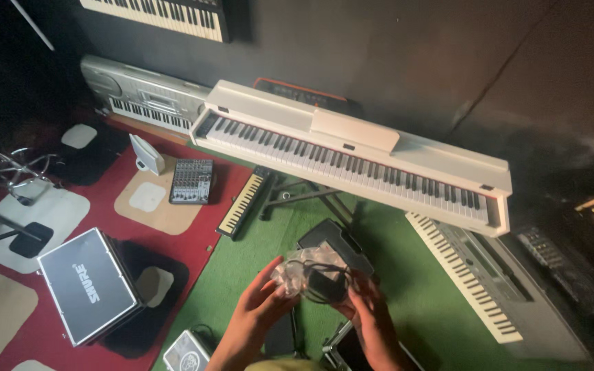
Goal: The person picks up a metal equipment case, places a white foam insert inside it, and then places a black electronic component, two microphones, and a small bagged item into the case.
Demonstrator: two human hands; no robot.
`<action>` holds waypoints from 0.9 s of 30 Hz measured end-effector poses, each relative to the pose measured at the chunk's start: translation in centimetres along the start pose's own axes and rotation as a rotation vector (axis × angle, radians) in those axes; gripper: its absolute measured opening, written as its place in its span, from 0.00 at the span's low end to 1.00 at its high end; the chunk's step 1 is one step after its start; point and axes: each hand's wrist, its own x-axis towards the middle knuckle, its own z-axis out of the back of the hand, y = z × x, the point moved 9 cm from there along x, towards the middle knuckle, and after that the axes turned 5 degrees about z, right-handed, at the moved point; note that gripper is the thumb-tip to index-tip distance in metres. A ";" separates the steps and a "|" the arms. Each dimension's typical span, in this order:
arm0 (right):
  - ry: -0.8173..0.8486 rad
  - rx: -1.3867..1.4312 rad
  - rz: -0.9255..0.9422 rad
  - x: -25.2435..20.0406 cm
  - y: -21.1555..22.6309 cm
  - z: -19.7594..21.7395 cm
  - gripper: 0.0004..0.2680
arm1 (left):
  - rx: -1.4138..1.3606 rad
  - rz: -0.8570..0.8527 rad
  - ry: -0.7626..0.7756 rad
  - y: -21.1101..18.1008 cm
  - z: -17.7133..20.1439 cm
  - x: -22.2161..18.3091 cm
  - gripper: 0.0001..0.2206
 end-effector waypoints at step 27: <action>-0.587 -0.094 0.148 -9.7 -4.7 -3.9 0.17 | 0.460 0.284 0.487 -3.4 0.3 3.0 0.35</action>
